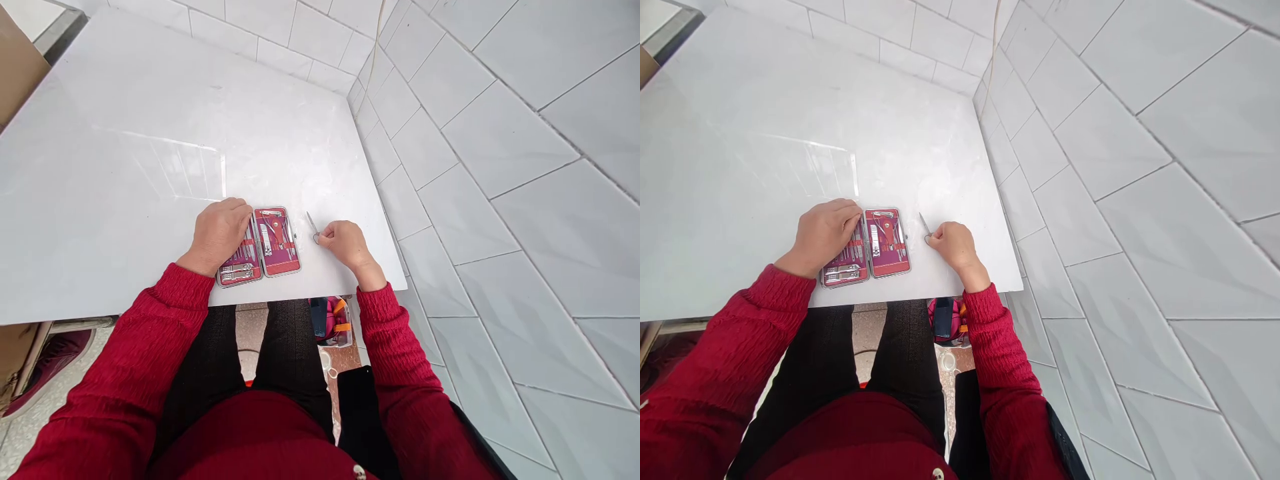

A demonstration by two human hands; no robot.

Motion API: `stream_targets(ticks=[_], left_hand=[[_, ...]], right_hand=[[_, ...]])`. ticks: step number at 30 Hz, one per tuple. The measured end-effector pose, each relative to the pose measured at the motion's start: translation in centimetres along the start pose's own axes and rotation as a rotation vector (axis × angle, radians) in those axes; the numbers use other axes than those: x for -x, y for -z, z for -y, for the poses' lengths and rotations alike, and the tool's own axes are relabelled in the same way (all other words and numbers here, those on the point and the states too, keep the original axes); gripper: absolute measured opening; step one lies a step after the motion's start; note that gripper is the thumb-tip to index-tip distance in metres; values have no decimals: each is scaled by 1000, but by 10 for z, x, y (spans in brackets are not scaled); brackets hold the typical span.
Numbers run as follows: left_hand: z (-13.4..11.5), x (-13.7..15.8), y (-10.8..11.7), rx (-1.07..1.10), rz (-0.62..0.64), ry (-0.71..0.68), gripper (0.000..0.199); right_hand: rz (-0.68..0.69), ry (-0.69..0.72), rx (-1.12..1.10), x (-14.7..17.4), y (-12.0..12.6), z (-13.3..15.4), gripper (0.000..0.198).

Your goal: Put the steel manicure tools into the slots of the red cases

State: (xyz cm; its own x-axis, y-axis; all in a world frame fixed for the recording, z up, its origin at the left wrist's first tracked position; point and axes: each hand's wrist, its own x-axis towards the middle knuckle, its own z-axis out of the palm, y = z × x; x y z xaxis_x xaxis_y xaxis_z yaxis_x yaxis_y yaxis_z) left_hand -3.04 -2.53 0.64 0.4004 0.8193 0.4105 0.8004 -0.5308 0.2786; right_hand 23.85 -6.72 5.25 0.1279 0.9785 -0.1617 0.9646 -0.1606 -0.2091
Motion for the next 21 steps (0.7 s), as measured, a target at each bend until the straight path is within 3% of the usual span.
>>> stream_targets(ticks=[9,21], left_hand=[[0,1,-1,3,4,-4,31],[2,1,-3,49,2,-2,31]], right_hand=[[142,81,-46,61,-18,36,14],[211,61,139,75,-15,59,18]])
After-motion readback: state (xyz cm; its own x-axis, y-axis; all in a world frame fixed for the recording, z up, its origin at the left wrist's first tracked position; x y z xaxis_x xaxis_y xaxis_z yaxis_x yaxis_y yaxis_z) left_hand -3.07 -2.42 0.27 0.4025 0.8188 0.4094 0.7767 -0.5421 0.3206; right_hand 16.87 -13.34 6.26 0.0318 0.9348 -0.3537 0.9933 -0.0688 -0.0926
